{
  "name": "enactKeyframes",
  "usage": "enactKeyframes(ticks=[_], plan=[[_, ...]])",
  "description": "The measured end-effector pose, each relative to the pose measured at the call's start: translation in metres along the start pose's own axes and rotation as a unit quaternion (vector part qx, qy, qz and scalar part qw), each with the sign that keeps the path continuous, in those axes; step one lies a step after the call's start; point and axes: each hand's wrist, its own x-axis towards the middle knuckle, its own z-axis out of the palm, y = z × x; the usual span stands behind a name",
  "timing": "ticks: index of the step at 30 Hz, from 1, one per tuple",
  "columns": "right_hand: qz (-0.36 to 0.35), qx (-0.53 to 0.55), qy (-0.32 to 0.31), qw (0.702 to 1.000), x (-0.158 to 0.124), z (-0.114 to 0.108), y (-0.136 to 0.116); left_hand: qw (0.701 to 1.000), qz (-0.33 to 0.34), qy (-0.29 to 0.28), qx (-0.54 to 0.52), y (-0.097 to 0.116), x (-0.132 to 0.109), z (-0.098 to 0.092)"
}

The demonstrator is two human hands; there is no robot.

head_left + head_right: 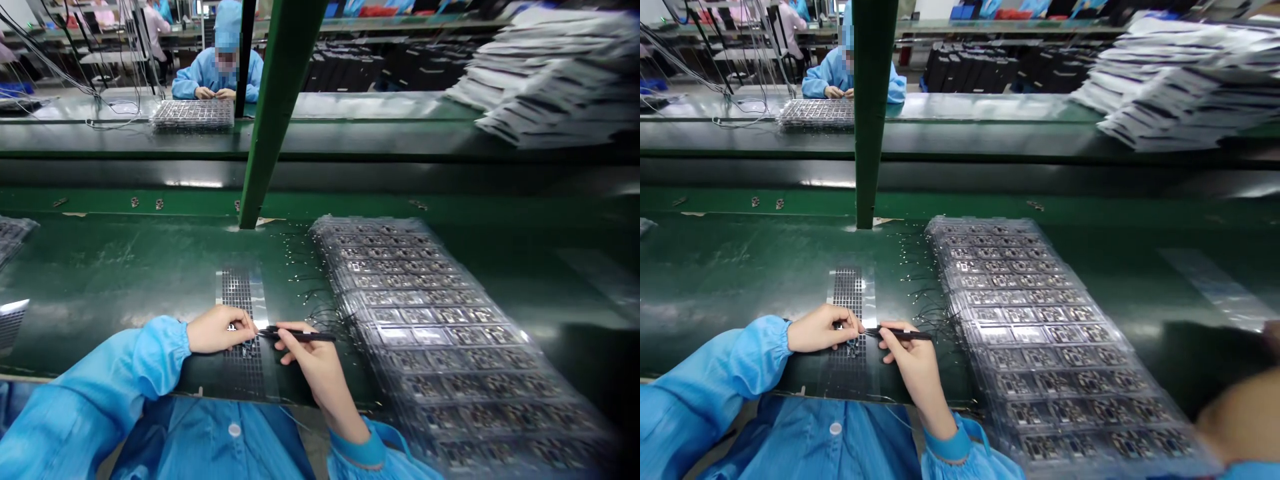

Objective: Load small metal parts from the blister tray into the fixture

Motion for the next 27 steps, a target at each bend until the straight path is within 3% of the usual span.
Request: enactKeyframes(ticks=[6,15,27], plan=[[0.001,-0.048,-0.006,0.999,-0.0005,0.0014,-0.0016,0.999,0.017,0.015,0.035,0.0011,0.0004,-0.0015],[-0.014,-0.094,0.051,0.994,-0.0026,0.0086,0.006,0.998,0.026,0.033,0.047,0.0019,-0.0001,0.0009],[-0.039,-0.147,0.047,0.987,-0.006,0.0074,0.005,0.998,-0.001,0.036,0.056,0.006,-0.0007,0.0013]])
